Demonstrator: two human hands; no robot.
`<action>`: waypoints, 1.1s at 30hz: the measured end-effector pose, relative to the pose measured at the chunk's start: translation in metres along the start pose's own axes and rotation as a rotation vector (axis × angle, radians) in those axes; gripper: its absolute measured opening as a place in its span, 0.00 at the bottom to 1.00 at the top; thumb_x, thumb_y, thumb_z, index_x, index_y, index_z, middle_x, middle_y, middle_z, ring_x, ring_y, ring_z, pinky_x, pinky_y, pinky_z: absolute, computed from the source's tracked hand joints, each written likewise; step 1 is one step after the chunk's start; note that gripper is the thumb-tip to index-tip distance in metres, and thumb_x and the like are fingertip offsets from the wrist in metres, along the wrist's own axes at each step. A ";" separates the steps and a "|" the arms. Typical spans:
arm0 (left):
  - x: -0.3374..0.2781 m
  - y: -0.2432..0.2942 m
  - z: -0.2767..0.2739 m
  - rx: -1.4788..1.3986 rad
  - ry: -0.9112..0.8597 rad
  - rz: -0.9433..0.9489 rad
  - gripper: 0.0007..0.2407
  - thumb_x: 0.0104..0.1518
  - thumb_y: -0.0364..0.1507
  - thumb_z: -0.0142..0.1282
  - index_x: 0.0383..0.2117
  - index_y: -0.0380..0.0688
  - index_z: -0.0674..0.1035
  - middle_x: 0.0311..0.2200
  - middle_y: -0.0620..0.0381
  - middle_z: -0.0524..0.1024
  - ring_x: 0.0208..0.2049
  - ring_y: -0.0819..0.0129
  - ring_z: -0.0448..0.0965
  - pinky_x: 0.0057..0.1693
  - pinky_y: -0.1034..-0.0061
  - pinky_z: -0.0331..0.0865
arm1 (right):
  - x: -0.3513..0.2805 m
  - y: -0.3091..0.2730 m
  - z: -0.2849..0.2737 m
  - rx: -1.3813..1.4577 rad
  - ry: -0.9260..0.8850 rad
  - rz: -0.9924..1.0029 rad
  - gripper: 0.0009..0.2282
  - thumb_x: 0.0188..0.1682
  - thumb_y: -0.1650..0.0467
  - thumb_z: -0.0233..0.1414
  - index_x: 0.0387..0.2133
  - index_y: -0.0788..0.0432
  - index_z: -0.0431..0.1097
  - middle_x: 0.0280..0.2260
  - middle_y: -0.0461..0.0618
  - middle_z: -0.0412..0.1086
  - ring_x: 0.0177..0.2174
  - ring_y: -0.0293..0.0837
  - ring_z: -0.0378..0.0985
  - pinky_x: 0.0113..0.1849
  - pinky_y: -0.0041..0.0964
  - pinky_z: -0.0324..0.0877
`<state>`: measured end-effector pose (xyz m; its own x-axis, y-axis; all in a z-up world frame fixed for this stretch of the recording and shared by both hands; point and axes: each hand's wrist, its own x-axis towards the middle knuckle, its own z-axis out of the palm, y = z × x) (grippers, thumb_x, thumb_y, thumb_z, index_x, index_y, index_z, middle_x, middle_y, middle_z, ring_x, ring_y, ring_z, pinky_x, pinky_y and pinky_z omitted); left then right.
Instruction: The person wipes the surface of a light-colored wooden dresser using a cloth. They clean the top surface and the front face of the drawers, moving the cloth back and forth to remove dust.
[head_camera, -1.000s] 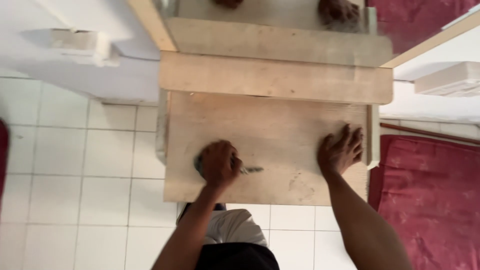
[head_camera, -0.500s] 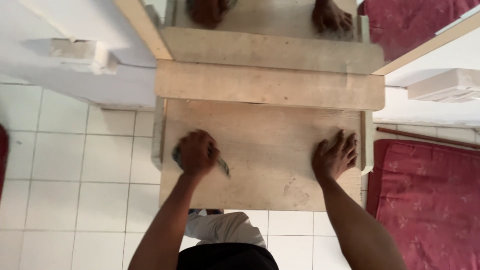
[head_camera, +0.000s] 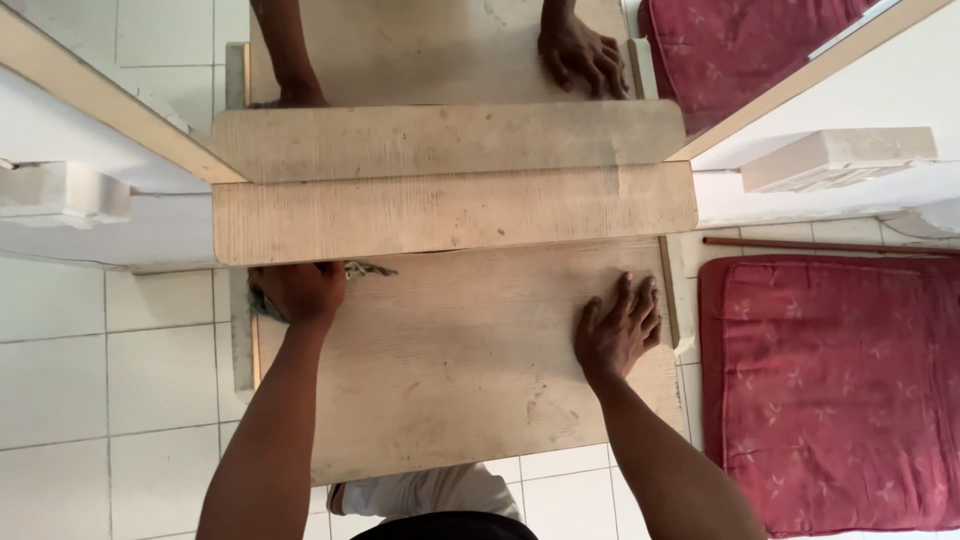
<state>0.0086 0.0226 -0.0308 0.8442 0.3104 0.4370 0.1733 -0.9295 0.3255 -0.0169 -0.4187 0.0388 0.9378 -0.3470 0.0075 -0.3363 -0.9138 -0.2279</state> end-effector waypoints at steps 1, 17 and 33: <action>0.000 0.000 -0.002 0.003 0.000 0.000 0.28 0.60 0.42 0.61 0.63 0.38 0.72 0.61 0.32 0.68 0.62 0.32 0.63 0.65 0.36 0.51 | 0.000 -0.002 -0.001 0.002 -0.002 -0.001 0.32 0.54 0.59 0.46 0.71 0.50 0.46 0.72 0.59 0.38 0.69 0.59 0.40 0.64 0.60 0.35; -0.094 0.081 -0.132 -0.231 -0.140 0.071 0.04 0.54 0.31 0.55 0.30 0.48 0.74 0.35 0.51 0.73 0.42 0.50 0.72 0.53 0.52 0.60 | -0.003 -0.001 -0.002 0.030 0.015 -0.010 0.30 0.55 0.59 0.46 0.71 0.53 0.50 0.72 0.61 0.40 0.67 0.61 0.42 0.63 0.61 0.36; -0.103 0.088 -0.146 -0.351 -0.262 0.202 0.06 0.46 0.32 0.55 0.28 0.48 0.74 0.36 0.52 0.73 0.41 0.52 0.71 0.51 0.54 0.60 | -0.006 -0.010 -0.011 0.047 -0.007 0.027 0.30 0.54 0.59 0.46 0.71 0.51 0.50 0.73 0.58 0.40 0.68 0.61 0.42 0.65 0.61 0.37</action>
<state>-0.1372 -0.0622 0.0752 0.9505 0.0284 0.3095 -0.1507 -0.8287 0.5390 -0.0201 -0.4104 0.0519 0.9291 -0.3697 -0.0059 -0.3571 -0.8932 -0.2733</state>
